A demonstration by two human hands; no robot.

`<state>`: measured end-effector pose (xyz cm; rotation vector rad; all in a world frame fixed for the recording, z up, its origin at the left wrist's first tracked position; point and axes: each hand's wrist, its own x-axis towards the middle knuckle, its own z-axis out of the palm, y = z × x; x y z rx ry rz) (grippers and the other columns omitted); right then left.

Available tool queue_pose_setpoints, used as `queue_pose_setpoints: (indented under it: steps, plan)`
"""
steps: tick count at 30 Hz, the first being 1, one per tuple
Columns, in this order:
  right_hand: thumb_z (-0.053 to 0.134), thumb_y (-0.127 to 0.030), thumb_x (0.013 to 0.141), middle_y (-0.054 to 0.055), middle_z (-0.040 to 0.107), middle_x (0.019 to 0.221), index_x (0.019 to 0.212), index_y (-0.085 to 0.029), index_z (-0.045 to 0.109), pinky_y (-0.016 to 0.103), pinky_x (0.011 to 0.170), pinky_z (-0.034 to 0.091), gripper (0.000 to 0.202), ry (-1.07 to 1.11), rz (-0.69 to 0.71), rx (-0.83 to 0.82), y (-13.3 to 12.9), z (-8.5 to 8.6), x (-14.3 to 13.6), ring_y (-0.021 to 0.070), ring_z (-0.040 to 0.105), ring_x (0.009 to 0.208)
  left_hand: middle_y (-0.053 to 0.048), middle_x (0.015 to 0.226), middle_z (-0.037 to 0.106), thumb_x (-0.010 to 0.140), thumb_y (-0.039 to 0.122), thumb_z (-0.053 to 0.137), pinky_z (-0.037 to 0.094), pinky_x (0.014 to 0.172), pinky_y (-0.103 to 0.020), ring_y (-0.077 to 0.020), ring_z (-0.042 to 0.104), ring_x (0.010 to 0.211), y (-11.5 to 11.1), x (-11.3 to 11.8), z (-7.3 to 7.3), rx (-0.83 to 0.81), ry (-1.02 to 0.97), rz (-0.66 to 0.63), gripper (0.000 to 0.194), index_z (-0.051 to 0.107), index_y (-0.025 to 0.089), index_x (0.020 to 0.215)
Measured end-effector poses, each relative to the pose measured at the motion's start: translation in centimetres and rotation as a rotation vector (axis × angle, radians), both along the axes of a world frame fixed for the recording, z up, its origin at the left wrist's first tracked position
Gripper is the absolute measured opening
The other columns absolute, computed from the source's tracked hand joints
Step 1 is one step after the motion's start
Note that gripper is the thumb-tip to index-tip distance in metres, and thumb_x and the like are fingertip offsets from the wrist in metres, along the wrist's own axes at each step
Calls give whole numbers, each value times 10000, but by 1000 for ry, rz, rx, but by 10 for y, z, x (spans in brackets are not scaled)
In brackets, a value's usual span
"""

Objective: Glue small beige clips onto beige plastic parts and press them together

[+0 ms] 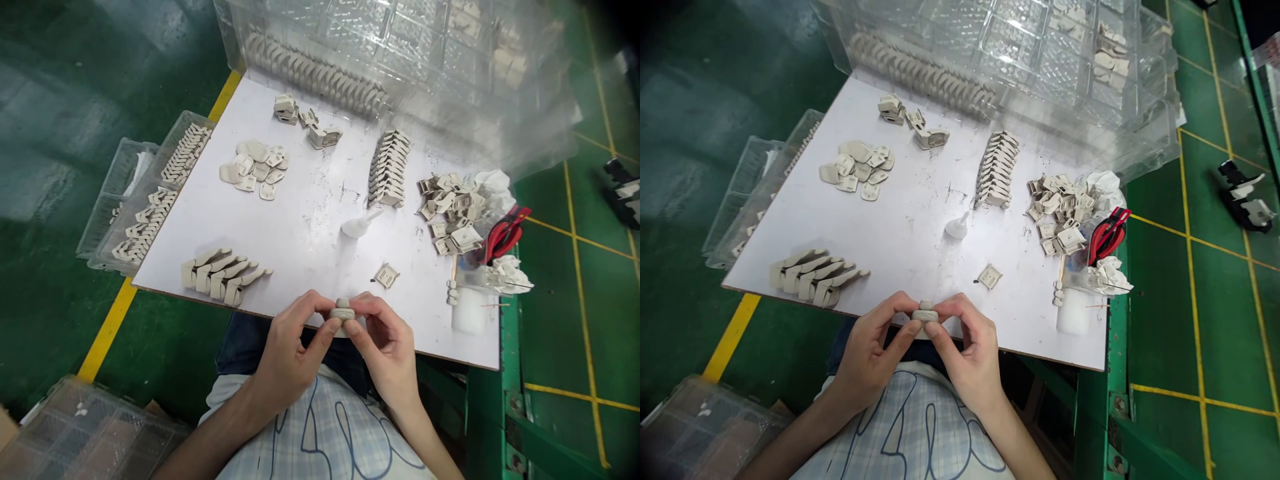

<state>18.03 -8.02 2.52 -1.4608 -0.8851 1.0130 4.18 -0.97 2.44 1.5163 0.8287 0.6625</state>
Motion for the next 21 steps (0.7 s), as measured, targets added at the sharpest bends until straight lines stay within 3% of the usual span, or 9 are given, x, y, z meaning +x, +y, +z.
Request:
queue_pose_setpoints:
  steps: [9, 21]
  plan:
    - [639, -315, 949, -2, 571, 795, 865, -225, 629, 273, 628, 419, 124, 10, -24, -15, -1, 1, -4, 142, 536, 733, -1, 770, 562, 991, 228, 475, 443, 673, -321, -173, 538, 731, -7, 4, -5, 62, 41, 16, 148, 540, 228, 858]
    - [644, -313, 947, -7, 564, 803, 859, -235, 624, 270, 656, 412, 120, 80, -34, -35, 0, -2, -3, 140, 524, 749, -14, 791, 592, 994, 261, 477, 435, 660, -322, -185, 559, 766, -5, 6, -8, 10, 48, 19, 157, 556, 226, 862]
